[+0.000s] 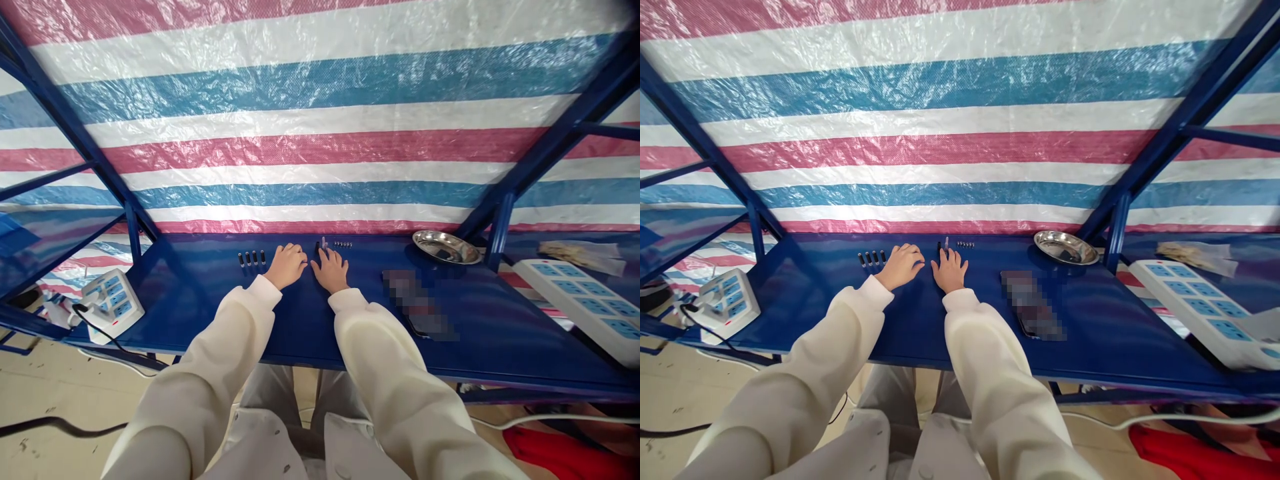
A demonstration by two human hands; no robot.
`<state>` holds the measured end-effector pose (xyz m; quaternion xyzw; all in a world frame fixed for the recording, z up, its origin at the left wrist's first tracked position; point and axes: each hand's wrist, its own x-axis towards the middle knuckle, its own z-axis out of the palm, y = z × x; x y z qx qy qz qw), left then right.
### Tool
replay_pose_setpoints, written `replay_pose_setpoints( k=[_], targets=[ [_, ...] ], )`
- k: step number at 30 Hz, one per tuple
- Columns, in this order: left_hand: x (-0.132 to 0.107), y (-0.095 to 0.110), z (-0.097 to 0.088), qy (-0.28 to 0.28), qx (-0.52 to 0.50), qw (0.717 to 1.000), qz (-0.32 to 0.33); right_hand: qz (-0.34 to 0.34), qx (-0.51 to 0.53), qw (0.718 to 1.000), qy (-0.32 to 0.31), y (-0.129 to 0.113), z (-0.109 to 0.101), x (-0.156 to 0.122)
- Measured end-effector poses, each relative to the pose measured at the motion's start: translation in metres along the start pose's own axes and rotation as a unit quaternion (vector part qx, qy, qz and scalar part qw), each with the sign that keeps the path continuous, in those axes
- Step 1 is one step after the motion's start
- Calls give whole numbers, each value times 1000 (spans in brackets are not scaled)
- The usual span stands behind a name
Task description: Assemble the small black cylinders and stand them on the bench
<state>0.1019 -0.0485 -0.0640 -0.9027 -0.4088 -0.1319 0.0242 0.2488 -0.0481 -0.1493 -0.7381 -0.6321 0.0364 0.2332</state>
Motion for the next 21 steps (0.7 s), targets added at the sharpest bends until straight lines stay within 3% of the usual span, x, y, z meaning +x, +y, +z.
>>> replay_pose_setpoints(
  k=[5,10,15,21],
  targets=[
    [5,0,15,7,4,1000,-22,-3,28,1000,11,0,-4,0],
    [12,8,23,-3,9,999,-36,49,82,990,103,3,-18,1],
    [28,22,39,-43,15,998,-39,104,191,954,208,6,-23,3],
    [48,33,54,-77,1,993,-90,96,233,939,234,7,-19,3]
  ],
)
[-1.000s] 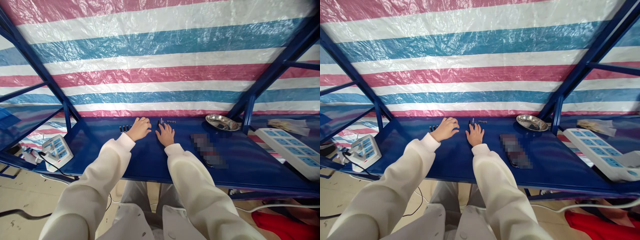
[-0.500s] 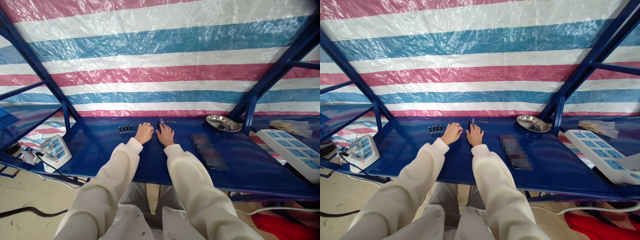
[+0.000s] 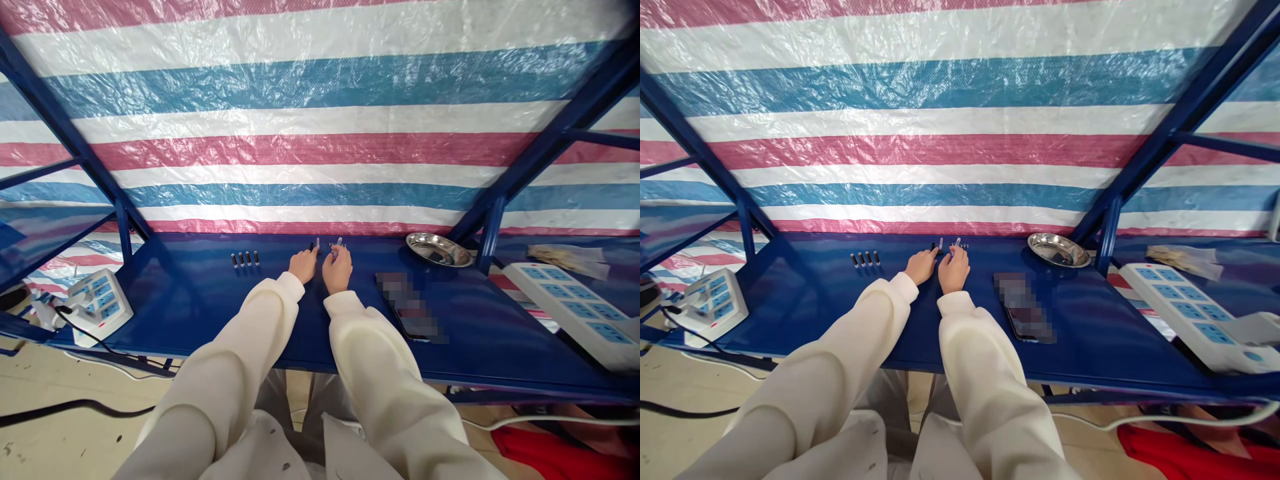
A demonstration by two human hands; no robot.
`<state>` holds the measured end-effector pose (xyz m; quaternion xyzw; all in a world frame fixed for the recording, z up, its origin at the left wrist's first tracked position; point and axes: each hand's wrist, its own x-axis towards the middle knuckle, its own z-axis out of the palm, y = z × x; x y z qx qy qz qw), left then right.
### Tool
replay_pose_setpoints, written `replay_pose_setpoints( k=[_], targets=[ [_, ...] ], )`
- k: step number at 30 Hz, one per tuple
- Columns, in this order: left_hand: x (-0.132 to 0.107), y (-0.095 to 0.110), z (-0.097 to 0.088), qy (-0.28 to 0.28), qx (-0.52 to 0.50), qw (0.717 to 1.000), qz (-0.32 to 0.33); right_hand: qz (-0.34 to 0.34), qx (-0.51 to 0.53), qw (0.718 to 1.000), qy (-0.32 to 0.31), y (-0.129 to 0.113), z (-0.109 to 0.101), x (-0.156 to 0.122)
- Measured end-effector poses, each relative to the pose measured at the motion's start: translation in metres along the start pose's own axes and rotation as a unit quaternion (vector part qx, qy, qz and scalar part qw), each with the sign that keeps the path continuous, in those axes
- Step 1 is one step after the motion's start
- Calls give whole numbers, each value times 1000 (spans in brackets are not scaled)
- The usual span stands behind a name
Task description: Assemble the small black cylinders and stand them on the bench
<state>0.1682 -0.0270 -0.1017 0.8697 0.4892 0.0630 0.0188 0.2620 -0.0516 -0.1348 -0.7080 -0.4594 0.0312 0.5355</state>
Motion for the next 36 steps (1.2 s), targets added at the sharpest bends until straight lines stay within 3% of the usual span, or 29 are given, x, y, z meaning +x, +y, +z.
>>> replay_pose_setpoints(
  k=[20,25,30,36],
  targets=[
    [30,24,-11,-51,-84,988,-119,-35,71,996,34,-4,-1,-1],
    [36,27,-17,-82,-93,987,-104,-44,84,994,59,-5,-2,1],
    [36,31,-15,-101,-97,981,-132,-46,96,991,85,-4,-5,2],
    [32,29,-9,-73,-95,986,-112,-27,130,985,112,-1,-6,7]
  ],
)
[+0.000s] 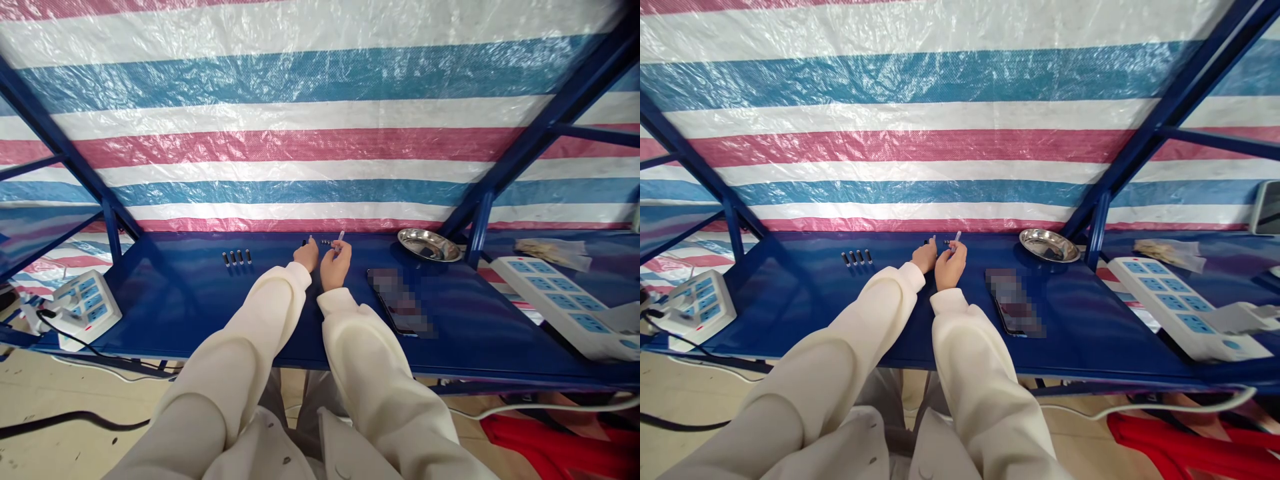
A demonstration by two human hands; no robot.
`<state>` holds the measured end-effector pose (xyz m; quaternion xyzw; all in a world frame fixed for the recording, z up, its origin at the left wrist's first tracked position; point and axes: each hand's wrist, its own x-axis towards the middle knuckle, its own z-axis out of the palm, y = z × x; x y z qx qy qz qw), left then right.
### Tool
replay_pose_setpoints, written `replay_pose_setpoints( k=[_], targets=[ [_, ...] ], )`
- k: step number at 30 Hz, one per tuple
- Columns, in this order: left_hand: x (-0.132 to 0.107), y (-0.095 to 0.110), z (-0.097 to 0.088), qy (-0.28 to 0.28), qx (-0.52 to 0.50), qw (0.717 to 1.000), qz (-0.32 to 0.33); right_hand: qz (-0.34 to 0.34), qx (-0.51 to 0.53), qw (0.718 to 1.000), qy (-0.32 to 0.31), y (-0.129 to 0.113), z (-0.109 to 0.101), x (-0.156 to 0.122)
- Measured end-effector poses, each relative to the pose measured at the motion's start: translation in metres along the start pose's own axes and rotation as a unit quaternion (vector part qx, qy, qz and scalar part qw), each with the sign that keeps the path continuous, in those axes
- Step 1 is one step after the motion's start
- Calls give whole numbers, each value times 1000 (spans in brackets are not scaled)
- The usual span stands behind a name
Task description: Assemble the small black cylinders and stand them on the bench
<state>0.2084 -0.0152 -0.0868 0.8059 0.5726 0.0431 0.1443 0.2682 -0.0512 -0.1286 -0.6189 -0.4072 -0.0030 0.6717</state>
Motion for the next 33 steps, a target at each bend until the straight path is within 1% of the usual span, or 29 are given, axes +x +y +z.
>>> replay_pose_setpoints(
  k=[4,6,9,12,14,16,17,19,21,23,26,28,33],
  targets=[
    [-2,-1,-1,-13,20,1000,11,18,13,1000,-6,0,-1,2],
    [-5,-5,-3,-6,25,999,24,23,13,1000,-14,-1,-1,2],
    [-15,-20,-5,42,3,998,38,17,7,1000,-13,-1,0,1],
    [-32,-41,-7,102,-82,991,28,5,6,1000,-9,-1,1,0],
    [-44,-56,-7,148,-185,971,34,5,13,1000,-20,-1,2,-1],
    [-55,-70,-6,184,-308,933,39,10,30,999,-43,-2,3,-2],
    [-59,-75,-5,192,-368,909,35,12,44,997,-57,-3,3,-3],
    [-65,-83,-2,190,-474,859,15,15,83,992,-90,-6,4,-6],
    [-66,-87,1,180,-549,816,-3,19,127,983,-133,-8,4,-11],
    [-67,-88,4,174,-589,789,-6,29,159,970,-184,-9,5,-15],
    [-66,-88,6,176,-603,778,-4,40,166,952,-252,-9,6,-21],
    [-66,-88,7,179,-606,775,-9,42,155,948,-274,-9,5,-22],
    [-65,-91,9,189,-616,764,-27,45,140,953,-263,-11,2,-21]
  ],
)
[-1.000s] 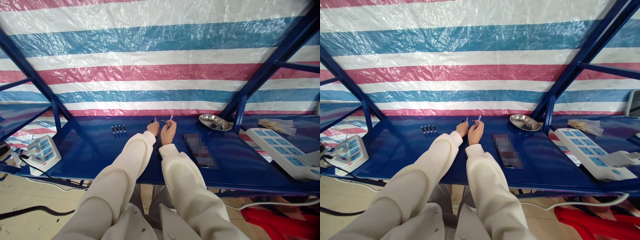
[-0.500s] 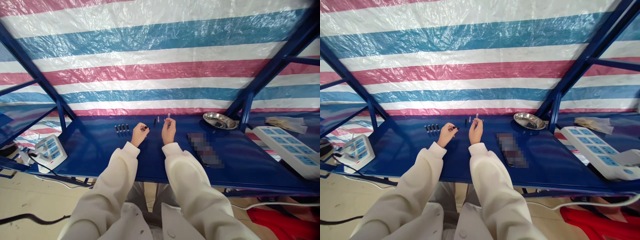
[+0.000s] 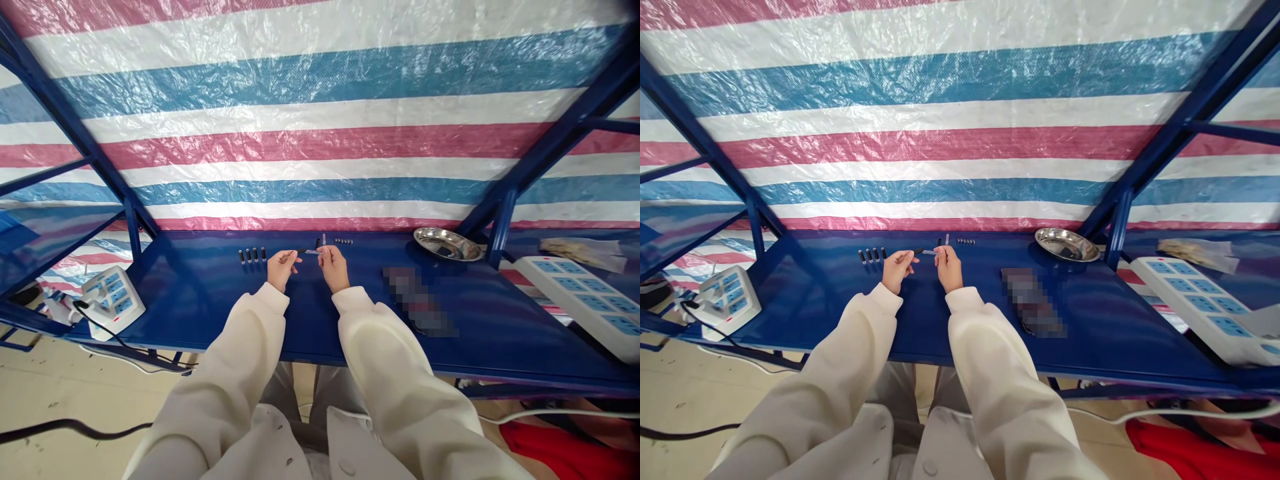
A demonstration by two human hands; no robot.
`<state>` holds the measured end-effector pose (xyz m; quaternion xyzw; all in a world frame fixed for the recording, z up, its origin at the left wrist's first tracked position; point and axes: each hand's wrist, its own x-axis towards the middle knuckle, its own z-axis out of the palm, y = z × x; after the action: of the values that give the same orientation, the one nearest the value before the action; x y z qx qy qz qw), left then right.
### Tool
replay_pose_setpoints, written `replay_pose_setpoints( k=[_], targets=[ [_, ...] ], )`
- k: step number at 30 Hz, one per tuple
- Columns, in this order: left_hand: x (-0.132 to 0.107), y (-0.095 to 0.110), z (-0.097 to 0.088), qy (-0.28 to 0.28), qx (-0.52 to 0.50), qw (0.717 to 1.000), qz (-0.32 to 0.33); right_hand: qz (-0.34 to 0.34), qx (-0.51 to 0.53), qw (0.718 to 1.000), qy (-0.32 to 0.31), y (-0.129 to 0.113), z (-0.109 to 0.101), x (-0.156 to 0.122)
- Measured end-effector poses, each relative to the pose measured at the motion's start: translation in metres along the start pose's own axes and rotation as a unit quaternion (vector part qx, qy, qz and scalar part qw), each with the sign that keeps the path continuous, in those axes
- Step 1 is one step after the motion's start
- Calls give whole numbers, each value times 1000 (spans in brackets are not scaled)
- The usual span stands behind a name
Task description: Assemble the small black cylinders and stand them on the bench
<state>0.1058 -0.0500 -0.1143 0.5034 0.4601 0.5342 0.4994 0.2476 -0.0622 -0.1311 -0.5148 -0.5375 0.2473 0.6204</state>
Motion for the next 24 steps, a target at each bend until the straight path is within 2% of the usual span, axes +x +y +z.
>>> replay_pose_setpoints(
  k=[6,14,24],
  targets=[
    [1,-1,0,2,8,1000,-3,-7,8,1000,24,-2,-1,1],
    [0,-1,-1,-10,9,1000,2,3,25,1000,2,-1,-1,1],
    [-6,0,4,-110,63,992,25,6,14,1000,-15,3,1,1]
  ],
)
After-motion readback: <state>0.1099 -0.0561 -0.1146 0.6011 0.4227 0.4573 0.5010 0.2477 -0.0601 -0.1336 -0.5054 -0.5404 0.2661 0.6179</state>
